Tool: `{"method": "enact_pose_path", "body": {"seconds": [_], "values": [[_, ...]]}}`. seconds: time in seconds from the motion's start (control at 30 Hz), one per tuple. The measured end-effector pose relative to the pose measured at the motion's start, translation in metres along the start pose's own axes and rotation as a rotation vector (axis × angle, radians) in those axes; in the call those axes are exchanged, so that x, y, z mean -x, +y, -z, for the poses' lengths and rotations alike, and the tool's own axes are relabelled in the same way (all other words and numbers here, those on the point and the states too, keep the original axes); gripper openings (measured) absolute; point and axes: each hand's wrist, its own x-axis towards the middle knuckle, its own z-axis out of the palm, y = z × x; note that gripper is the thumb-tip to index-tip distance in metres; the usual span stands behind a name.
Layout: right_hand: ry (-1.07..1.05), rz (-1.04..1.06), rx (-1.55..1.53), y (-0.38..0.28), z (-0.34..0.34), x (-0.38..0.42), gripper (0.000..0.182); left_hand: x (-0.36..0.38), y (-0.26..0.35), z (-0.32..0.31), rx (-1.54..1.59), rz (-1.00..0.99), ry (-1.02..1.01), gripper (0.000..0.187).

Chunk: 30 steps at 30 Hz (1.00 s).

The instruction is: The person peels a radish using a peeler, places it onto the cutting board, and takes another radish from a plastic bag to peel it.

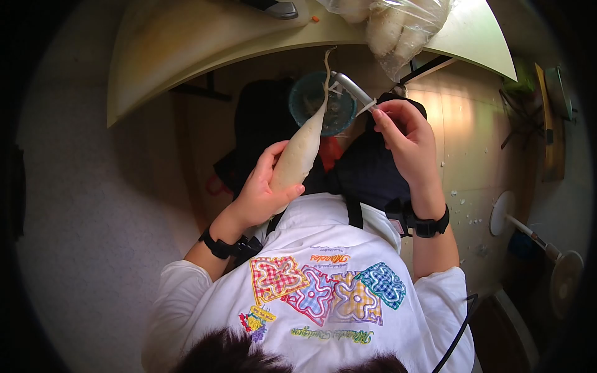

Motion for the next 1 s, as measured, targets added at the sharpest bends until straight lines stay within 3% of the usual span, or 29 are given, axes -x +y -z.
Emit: {"method": "enact_pose_path", "body": {"seconds": [0.13,0.4,0.67,1.0], "values": [[-0.094,0.081,-0.007,-0.005,-0.010,0.011,0.014,-0.002,-0.006,-0.001,-0.035,0.009,0.025,0.076],[-0.465,0.039,0.169,-0.021,-0.027,0.024,0.012,-0.003,-0.003,-0.005,0.135,0.053,0.045,0.071],[-0.456,0.092,0.305,-0.016,-0.033,0.026,0.012,0.000,-0.006,-0.002,0.087,0.055,0.045,0.072],[-0.438,0.092,0.264,-0.020,-0.036,0.026,0.012,0.000,-0.005,-0.002,0.024,0.008,0.073,0.070]]}}
